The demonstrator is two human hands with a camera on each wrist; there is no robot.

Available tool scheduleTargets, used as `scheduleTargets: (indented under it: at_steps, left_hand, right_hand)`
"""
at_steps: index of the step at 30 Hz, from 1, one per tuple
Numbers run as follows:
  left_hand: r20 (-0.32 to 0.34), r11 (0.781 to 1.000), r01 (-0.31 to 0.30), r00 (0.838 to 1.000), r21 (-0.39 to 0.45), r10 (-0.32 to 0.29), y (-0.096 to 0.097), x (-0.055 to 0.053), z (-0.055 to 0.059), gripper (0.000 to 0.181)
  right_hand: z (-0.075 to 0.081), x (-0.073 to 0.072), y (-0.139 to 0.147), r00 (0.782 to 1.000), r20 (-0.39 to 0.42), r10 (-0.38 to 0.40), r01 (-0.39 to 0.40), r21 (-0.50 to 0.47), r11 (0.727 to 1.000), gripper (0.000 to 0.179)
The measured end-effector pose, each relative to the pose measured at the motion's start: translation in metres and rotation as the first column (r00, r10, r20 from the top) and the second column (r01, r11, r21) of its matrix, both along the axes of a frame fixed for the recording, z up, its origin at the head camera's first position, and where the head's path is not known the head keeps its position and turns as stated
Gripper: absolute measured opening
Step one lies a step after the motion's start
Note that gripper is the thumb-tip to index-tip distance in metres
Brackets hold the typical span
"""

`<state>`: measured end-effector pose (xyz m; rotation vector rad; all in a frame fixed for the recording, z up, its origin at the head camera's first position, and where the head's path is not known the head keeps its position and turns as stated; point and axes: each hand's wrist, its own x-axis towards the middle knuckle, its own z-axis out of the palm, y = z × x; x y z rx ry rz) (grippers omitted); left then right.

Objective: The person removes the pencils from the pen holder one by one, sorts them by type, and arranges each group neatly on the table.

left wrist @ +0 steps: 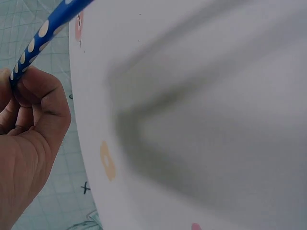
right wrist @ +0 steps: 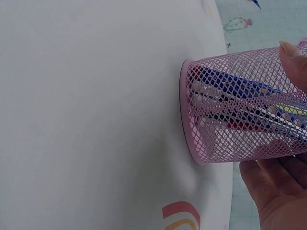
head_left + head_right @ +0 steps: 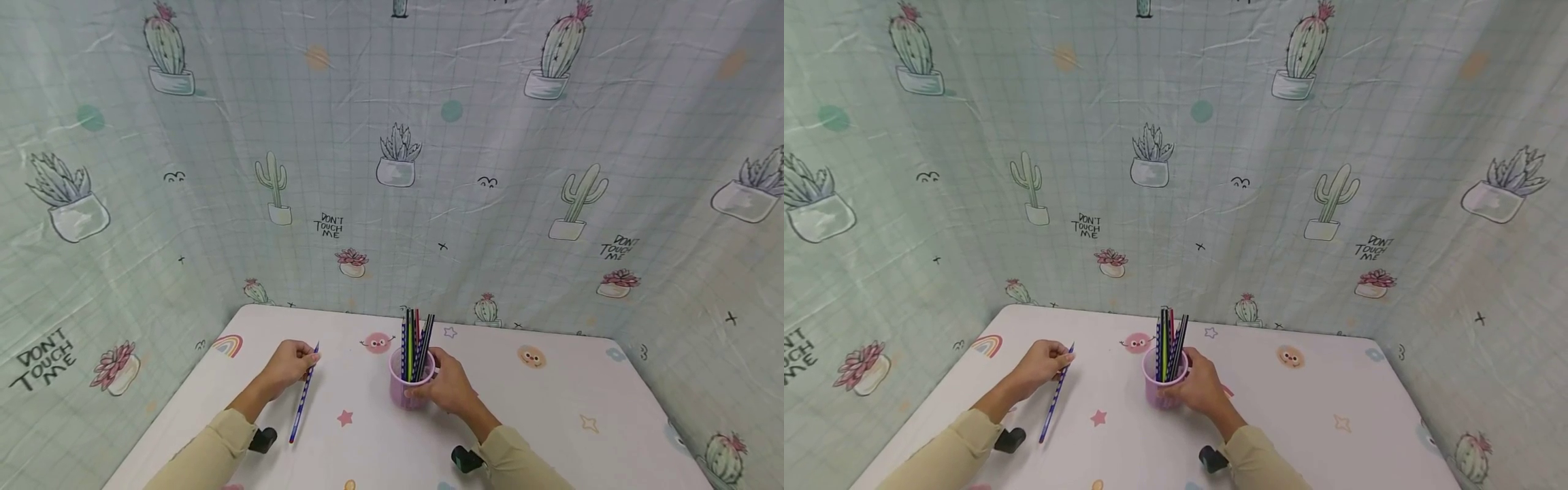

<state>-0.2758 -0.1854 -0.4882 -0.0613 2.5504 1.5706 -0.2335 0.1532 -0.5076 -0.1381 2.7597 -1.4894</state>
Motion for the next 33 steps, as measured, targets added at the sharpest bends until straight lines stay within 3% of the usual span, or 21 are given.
scheduleTargets:
  at_steps: [15, 25, 33]
  left_hand:
    - [0.058, 0.999, -0.032, 0.998, -0.023, 0.033, -0.01, 0.003, -0.014, 0.017]
    - [0.118, 0.999, -0.051, 0.992, -0.015, 0.053, -0.013, 0.005, -0.015, 0.018]
    - [0.175, 0.998, -0.068, 0.982, 0.014, 0.064, -0.015, 0.0, -0.015, 0.016]
  right_hand:
    - [0.0, 0.0, 0.001, 1.0, -0.01, 0.008, -0.008, 0.006, 1.0, 0.092]
    - [0.001, 0.0, -0.002, 1.0, 0.008, -0.002, 0.002, 0.008, 1.0, 0.092]
    - [0.0, 0.0, -0.001, 1.0, 0.002, -0.008, 0.008, -0.001, 1.0, 0.093]
